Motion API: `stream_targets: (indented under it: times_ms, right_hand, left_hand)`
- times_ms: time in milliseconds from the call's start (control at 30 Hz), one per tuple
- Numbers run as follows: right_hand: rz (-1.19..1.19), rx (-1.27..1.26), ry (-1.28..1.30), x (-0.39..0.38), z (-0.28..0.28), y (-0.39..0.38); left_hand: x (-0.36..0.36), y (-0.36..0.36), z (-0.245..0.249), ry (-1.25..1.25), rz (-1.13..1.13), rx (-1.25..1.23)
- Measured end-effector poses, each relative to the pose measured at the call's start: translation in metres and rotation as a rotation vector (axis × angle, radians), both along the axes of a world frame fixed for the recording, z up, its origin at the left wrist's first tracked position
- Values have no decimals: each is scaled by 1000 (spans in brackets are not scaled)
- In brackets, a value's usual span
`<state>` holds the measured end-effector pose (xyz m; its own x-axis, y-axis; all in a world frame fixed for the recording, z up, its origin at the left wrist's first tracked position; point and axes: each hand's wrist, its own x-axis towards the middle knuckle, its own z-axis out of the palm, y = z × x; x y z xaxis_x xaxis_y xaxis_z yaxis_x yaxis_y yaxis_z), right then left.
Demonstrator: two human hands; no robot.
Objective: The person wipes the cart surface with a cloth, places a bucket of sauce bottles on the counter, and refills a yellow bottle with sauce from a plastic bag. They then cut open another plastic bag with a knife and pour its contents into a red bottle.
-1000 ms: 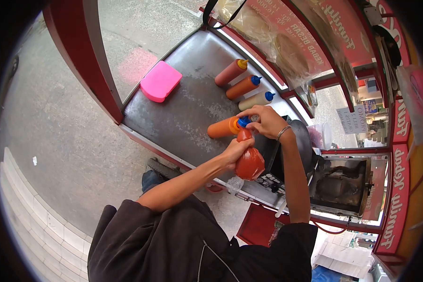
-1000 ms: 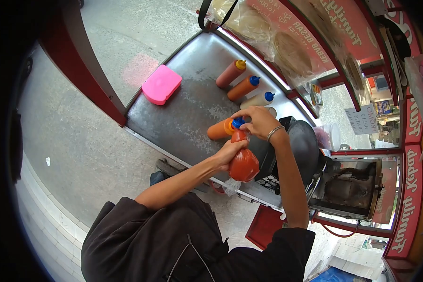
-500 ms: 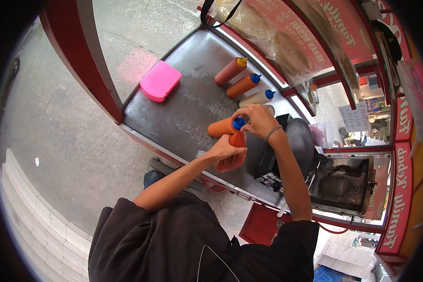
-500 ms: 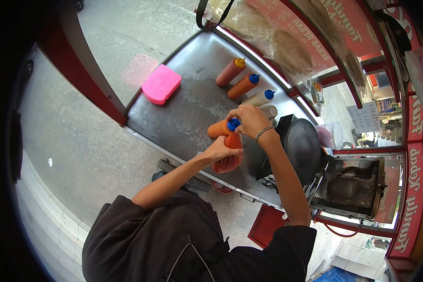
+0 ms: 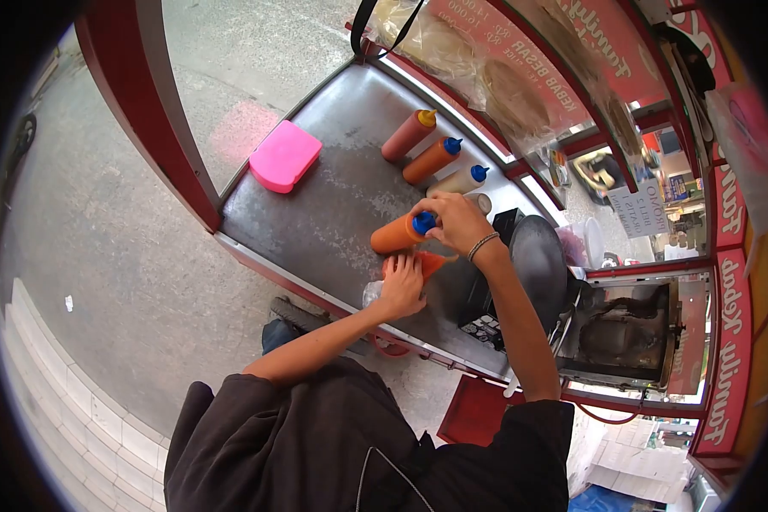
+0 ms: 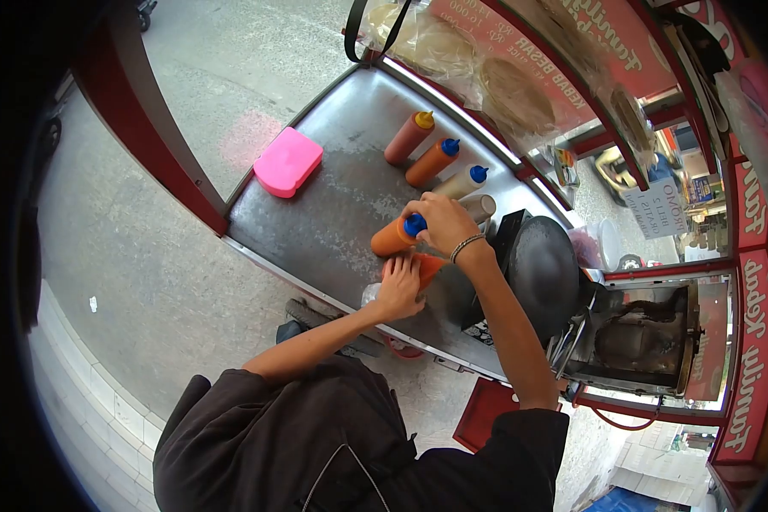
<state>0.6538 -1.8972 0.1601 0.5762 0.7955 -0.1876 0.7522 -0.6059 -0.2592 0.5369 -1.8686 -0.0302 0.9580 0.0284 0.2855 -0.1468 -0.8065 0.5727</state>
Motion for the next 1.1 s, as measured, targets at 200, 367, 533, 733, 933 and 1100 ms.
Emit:
stream_targets:
  times_ms: [200, 367, 533, 733, 933, 1100]
  right_hand:
    - [9, 56, -33, -10, -2, -6]
    - [15, 54, -68, -9, -3, -8]
    - [75, 243, -88, -18, 37, -16]
    - [-310, -107, -278, -45, 58, -4]
    - [-284, 187, -390, -62, 21, 3]
    - [-711, -53, 254, -45, -12, 6]
  left_hand:
    - [-18, 56, 43, -216, 214, -363]
    - [60, 82, 25, -32, -150, -770]
    - [69, 115, 72, -76, -395, -661]
    - [51, 130, 128, -173, -442, -312]
    - [40, 151, 131, -16, -378, -63]
    - [35, 147, 110, -199, -189, 277]
